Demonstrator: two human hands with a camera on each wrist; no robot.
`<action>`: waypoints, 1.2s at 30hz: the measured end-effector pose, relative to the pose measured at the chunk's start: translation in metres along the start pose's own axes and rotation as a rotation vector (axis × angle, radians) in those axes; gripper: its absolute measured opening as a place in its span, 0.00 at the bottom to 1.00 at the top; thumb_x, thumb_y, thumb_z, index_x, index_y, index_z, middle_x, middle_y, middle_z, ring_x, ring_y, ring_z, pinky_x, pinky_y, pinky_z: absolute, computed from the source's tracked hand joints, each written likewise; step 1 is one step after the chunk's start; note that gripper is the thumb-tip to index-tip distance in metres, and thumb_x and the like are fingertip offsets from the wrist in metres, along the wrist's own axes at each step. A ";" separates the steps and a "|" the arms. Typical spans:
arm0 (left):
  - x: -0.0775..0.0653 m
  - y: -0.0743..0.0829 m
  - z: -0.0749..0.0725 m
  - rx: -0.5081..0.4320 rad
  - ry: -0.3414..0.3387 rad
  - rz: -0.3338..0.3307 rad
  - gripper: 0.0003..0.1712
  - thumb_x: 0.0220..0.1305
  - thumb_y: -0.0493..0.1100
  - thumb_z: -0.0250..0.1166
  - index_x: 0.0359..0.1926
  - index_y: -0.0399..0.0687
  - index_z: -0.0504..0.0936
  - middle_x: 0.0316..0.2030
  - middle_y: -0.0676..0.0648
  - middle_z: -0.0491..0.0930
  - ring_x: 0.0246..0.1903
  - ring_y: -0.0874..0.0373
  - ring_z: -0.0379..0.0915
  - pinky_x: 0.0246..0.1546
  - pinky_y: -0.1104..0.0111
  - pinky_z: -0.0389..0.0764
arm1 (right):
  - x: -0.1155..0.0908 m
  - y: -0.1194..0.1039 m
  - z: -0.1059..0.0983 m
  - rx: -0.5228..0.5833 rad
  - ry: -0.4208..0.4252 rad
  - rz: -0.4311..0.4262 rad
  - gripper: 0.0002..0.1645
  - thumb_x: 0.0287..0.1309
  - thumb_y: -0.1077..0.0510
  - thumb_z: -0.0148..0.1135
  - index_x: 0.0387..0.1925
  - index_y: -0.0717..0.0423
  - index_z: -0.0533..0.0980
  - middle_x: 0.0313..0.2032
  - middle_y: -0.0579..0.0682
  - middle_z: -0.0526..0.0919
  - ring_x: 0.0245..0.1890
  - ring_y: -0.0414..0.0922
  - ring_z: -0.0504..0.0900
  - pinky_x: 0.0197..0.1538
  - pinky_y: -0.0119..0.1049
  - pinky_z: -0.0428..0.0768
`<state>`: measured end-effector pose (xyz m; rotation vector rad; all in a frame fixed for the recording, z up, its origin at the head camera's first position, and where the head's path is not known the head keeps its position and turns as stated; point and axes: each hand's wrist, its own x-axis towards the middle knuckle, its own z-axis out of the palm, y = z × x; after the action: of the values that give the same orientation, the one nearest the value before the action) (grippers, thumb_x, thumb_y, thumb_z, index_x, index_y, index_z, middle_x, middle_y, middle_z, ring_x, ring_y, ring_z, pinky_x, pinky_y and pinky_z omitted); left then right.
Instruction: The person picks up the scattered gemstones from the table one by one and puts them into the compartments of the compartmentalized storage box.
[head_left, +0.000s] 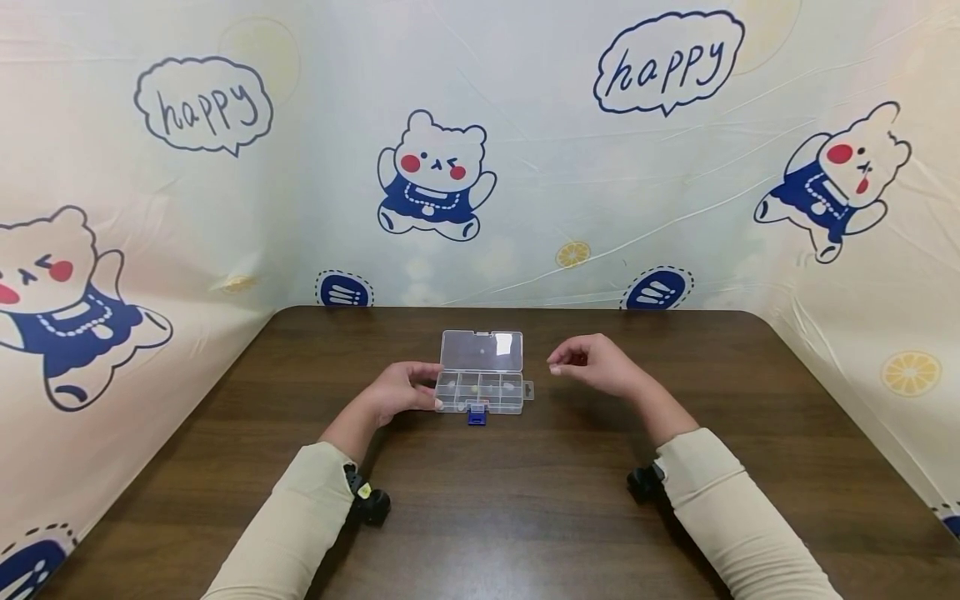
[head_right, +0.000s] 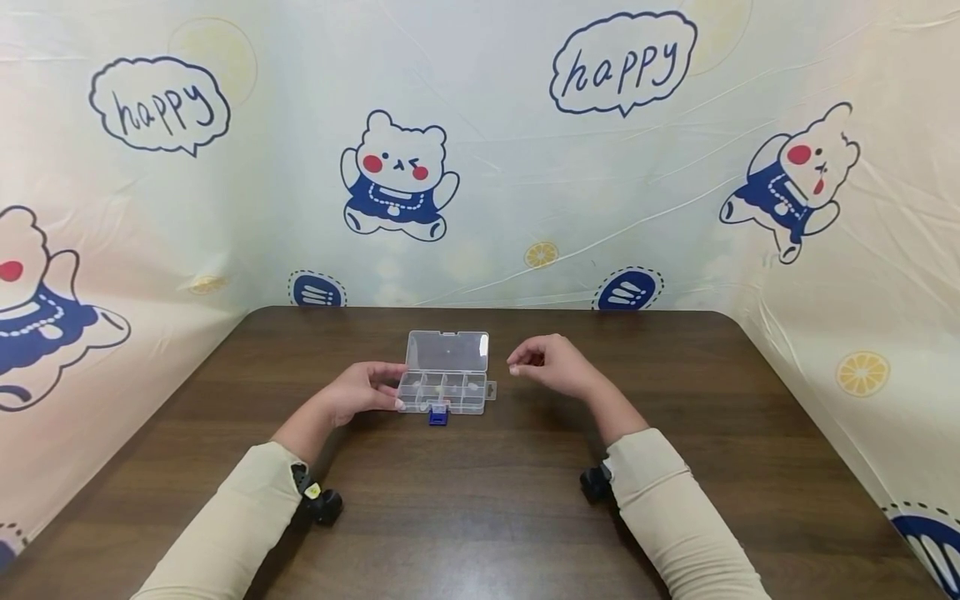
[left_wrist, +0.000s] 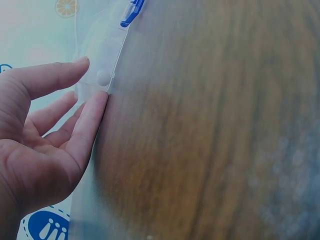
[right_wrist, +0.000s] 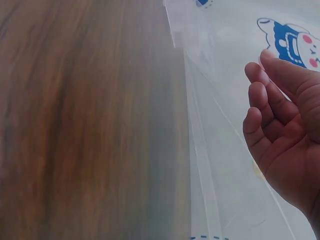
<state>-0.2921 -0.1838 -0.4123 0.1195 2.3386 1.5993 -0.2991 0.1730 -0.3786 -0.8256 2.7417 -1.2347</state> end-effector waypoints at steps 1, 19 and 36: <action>0.000 0.000 0.000 0.001 0.000 0.000 0.38 0.49 0.28 0.74 0.64 0.40 0.73 0.56 0.38 0.75 0.41 0.50 0.79 0.45 0.63 0.82 | 0.001 -0.001 0.001 0.000 -0.007 -0.001 0.10 0.58 0.56 0.70 0.40 0.57 0.84 0.31 0.45 0.83 0.32 0.47 0.75 0.37 0.39 0.78; 0.000 0.001 0.001 -0.001 0.007 0.010 0.39 0.48 0.27 0.74 0.63 0.39 0.73 0.55 0.37 0.76 0.41 0.50 0.79 0.44 0.63 0.83 | 0.018 -0.020 0.018 -0.023 -0.133 -0.062 0.06 0.58 0.61 0.69 0.38 0.58 0.85 0.31 0.44 0.84 0.31 0.44 0.77 0.37 0.36 0.80; -0.001 0.001 0.002 -0.023 0.001 0.015 0.38 0.48 0.25 0.73 0.63 0.37 0.73 0.54 0.37 0.77 0.40 0.51 0.80 0.43 0.63 0.83 | 0.030 -0.017 0.034 -0.044 -0.224 -0.110 0.07 0.56 0.65 0.69 0.38 0.60 0.84 0.30 0.43 0.83 0.31 0.41 0.78 0.38 0.33 0.81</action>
<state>-0.2906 -0.1822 -0.4118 0.1321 2.3246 1.6327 -0.3096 0.1264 -0.3843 -1.0610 2.5835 -1.0287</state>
